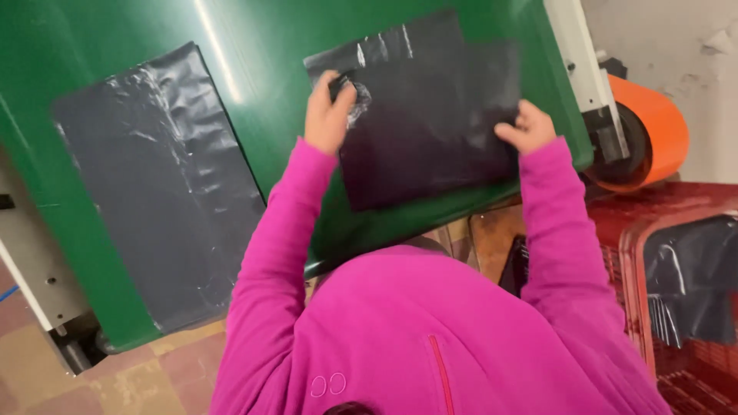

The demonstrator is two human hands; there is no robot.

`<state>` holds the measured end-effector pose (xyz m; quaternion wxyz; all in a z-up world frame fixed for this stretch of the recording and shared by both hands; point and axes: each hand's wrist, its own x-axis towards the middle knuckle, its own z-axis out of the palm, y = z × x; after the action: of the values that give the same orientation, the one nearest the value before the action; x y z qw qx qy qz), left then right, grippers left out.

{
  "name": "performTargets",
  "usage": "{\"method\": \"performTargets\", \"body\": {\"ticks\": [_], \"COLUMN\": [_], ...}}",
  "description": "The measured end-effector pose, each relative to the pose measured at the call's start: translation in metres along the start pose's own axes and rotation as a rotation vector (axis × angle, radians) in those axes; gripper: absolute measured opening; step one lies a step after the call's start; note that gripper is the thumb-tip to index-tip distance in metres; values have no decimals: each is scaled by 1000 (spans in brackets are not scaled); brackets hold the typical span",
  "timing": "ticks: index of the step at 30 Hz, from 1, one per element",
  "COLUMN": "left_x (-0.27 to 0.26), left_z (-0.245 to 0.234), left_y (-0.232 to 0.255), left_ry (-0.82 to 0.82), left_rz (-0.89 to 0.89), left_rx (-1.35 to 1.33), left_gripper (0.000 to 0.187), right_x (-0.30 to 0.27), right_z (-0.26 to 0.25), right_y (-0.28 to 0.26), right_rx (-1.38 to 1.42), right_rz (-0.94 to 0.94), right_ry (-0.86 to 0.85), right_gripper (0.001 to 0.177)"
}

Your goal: Folding black plastic bags on a work table and placing them into a plastic crate.

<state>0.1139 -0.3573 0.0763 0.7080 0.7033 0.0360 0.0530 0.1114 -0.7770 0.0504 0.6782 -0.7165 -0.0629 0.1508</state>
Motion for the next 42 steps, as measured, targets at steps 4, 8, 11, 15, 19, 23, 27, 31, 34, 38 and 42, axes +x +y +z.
{"method": "performTargets", "body": {"ticks": [4,8,11,15,19,23,27,31,34,38,42], "left_x": [60,69,62,57,35,0,-33,-30,-27,-50,-65], "left_z": [-35,-45,-39,-35,-8,47,89,84,62,7,-25], "left_y": [-98,-116,-109,-92,-26,9,-25,-70,-101,-74,-147], "left_ry": [139,241,259,270,330,-54,-362,-442,-170,35,65], "left_rz": [159,59,-38,-130,-20,471,668,343,-19,-644,-707], "left_rx": [201,615,633,650,825,974,879,686,-394,-1052,-992], "left_gripper": [24,31,31,32,32,46,65,70,79,102,103], "right_x": [76,90,99,153,215,259,276,193,111,14,-31], "right_z": [-13,8,10,19,49,63,75,76,77,77,75], "right_y": [69,37,10,-20,-39,-27,-17,-53,-89,-61,-21], "right_rx": [-352,-421,-728,-1106,-1227,-1339,-1527,-1230,-1150,-1169,-1122], "right_rz": [146,230,220,-440,-587,-27,21,-184,-759,-808,-686], "right_ry": [162,151,190,81,-131,-328,-465,-225,-32,115,158], "right_gripper": [37,33,37,53,63,64,50,25,16,21,22]}}
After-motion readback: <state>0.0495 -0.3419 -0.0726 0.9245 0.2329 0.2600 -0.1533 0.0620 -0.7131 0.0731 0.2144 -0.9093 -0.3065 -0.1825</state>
